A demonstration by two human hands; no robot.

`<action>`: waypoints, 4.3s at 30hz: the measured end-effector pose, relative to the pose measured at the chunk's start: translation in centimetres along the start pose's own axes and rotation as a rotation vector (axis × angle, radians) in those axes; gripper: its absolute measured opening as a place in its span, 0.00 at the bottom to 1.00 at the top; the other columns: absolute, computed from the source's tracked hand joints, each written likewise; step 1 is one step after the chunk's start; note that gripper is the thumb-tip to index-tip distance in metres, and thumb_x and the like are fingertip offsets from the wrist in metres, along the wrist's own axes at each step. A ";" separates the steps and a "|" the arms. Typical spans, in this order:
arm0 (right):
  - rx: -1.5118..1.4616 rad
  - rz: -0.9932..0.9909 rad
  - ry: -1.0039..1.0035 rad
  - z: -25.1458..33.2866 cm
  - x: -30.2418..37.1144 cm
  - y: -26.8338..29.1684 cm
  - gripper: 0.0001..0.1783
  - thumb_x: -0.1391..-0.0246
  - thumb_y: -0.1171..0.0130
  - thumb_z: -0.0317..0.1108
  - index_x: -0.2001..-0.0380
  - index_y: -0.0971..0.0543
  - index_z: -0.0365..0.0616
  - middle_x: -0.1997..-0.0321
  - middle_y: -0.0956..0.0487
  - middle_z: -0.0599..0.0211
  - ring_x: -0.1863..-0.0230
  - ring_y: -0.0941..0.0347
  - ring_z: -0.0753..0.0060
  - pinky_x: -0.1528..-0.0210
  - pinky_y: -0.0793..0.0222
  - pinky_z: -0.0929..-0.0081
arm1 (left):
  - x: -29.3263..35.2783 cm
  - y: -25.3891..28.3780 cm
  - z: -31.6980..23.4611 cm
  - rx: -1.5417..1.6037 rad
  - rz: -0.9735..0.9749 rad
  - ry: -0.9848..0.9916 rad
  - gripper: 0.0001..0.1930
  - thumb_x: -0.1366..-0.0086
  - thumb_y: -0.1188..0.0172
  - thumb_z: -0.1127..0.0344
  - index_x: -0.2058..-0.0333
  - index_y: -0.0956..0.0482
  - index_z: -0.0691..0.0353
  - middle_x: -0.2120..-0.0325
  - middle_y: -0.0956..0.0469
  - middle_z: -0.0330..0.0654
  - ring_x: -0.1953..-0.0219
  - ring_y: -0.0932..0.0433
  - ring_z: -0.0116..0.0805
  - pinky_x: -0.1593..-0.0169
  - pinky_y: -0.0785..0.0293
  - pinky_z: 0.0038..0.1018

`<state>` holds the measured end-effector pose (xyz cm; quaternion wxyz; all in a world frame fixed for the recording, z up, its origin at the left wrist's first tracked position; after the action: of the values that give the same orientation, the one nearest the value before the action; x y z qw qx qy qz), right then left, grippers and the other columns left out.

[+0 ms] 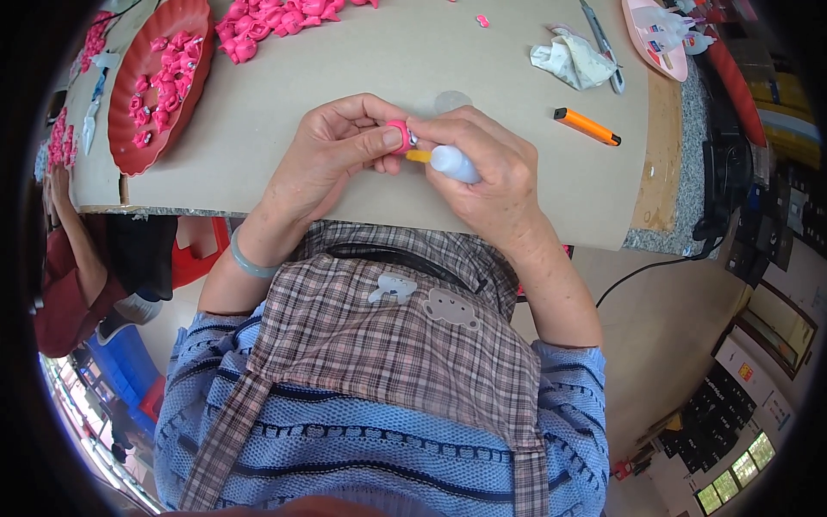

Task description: The person applies glue from a bottle onto small plastic toy parts, attaches small decorative pieces to them by hand, and places the assembled parts onto a tray.

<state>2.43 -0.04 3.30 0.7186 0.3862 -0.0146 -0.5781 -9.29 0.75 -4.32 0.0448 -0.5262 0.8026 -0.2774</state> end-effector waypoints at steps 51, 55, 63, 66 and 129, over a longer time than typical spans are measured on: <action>0.016 -0.158 0.158 0.8 0.1 0.0 0.15 0.55 0.38 0.19 0.61 0.21 0.37 0.72 0.21 0.62 0.75 0.24 0.74 0.76 0.29 0.82 | 0.6 0.4 -0.5 -0.029 -0.067 -0.100 0.09 0.38 0.42 0.72 0.60 0.24 0.69 0.70 0.21 0.41 0.70 0.23 0.24 0.65 0.25 0.18; -0.329 -0.201 -0.263 -2.3 0.6 0.3 0.16 0.51 0.43 0.18 0.56 0.23 0.37 0.69 0.21 0.63 0.74 0.26 0.79 0.74 0.30 0.84 | 0.8 0.5 -0.6 0.167 0.023 -0.043 0.12 0.36 0.45 0.70 0.54 0.26 0.67 0.63 0.24 0.44 0.69 0.24 0.26 0.66 0.27 0.18; -0.412 -0.146 -0.416 -4.1 1.1 -0.5 0.12 0.46 0.46 0.20 0.57 0.23 0.36 0.67 0.21 0.63 0.76 0.29 0.83 0.74 0.32 0.86 | 0.7 0.9 -0.5 0.497 0.127 -0.004 0.15 0.32 0.51 0.65 0.51 0.28 0.68 0.60 0.24 0.46 0.64 0.25 0.25 0.63 0.27 0.18; -0.369 -0.106 -0.418 -4.0 1.0 -0.8 0.11 0.45 0.46 0.21 0.58 0.23 0.35 0.66 0.21 0.63 0.76 0.30 0.83 0.73 0.33 0.86 | 0.7 0.9 -0.5 0.593 0.140 0.011 0.16 0.32 0.51 0.64 0.52 0.28 0.69 0.61 0.24 0.46 0.65 0.27 0.24 0.64 0.29 0.17; -0.300 -0.008 -0.335 -3.7 0.6 -1.5 0.08 0.51 0.41 0.21 0.65 0.22 0.38 0.71 0.21 0.64 0.69 0.24 0.74 0.64 0.31 0.80 | 2.6 6.2 -11.2 -1.246 -0.524 -0.638 0.21 0.49 0.37 0.79 0.54 0.26 0.60 0.54 0.28 0.44 0.52 0.26 0.37 0.59 0.25 0.29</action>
<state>3.12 1.42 -0.36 0.7531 0.1737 -0.0463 -0.6328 -19.58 4.75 2.59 -0.0985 -0.6833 0.6073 0.3932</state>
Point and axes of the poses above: each hand's wrist, its own x-axis away from the middle knuckle, its own y-axis out of the back of the hand, z = x × y, the point moved 9 cm from there along -x, towards the middle knuckle
